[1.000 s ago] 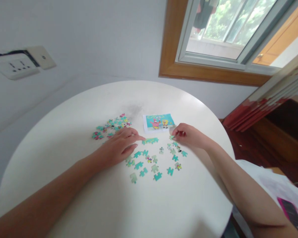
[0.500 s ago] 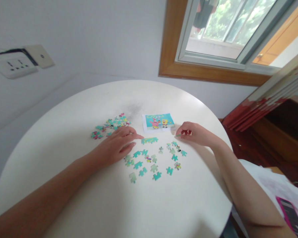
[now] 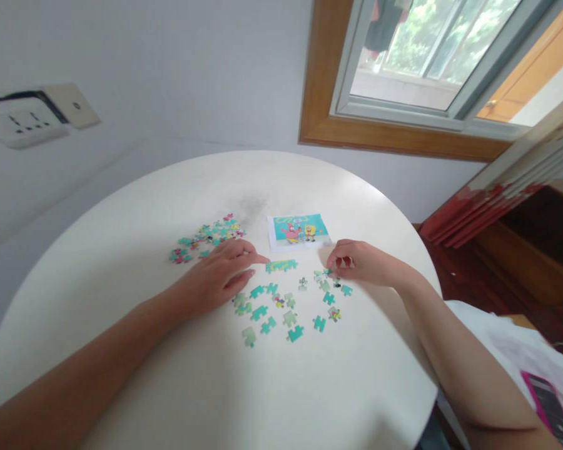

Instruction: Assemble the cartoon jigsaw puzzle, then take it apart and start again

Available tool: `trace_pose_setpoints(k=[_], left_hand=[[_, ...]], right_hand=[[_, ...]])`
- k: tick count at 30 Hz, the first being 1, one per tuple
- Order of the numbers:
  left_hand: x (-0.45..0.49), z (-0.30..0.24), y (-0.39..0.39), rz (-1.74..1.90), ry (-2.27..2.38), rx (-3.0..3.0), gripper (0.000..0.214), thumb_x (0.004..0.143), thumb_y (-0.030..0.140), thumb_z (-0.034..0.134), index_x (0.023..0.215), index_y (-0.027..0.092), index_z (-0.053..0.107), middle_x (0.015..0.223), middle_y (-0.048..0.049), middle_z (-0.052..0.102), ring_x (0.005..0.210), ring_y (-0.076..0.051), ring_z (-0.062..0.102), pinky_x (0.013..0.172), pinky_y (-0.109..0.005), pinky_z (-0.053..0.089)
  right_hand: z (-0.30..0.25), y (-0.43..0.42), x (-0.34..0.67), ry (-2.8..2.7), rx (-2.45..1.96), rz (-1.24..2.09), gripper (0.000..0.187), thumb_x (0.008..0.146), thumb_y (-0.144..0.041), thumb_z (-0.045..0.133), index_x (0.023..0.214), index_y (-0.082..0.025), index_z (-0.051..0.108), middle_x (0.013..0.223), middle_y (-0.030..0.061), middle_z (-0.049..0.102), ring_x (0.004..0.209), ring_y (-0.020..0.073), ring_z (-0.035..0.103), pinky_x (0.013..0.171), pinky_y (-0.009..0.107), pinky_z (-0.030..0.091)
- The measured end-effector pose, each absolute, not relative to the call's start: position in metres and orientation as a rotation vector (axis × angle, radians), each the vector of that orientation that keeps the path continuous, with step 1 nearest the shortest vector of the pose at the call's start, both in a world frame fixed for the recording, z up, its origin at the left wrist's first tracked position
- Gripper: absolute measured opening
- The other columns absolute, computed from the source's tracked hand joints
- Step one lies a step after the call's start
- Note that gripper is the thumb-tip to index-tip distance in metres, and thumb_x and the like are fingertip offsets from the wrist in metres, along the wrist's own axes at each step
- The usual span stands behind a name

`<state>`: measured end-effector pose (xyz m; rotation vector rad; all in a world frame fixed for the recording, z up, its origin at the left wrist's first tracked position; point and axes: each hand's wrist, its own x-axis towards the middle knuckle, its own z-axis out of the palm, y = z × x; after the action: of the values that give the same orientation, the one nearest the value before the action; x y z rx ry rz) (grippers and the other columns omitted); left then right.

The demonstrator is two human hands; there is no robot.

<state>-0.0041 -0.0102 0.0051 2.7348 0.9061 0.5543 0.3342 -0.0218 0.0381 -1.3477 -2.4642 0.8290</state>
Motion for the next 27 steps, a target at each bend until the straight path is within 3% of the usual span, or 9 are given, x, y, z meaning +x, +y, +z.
trace_pose_setpoints(k=[21, 27], left_hand=[[0.004, 0.007, -0.016, 0.573, 0.886, 2.799, 0.033, 0.094, 0.018, 0.044, 0.123, 0.024, 0.059, 0.114, -0.0066, 0.056, 0.109, -0.022, 0.050, 0.100, -0.037, 0.038], [0.039, 0.011, -0.039, 0.518, 0.751, 2.892, 0.038, 0.094, 0.018, 0.045, 0.128, 0.029, 0.058, 0.128, -0.0042, 0.058, 0.114, -0.023, 0.048, 0.100, -0.040, 0.036]], right_hand=[[0.036, -0.023, 0.328, -2.473, -1.345, 0.847, 0.012, 0.076, -0.017, 0.065, 0.088, -0.017, 0.068, 0.085, 0.0035, 0.061, 0.069, 0.0118, 0.055, 0.063, 0.024, 0.044], [0.031, -0.020, 0.326, -2.462, -1.338, 0.835, 0.012, 0.077, -0.022, 0.066, 0.087, -0.016, 0.068, 0.081, 0.0027, 0.061, 0.066, 0.0120, 0.055, 0.061, 0.024, 0.043]])
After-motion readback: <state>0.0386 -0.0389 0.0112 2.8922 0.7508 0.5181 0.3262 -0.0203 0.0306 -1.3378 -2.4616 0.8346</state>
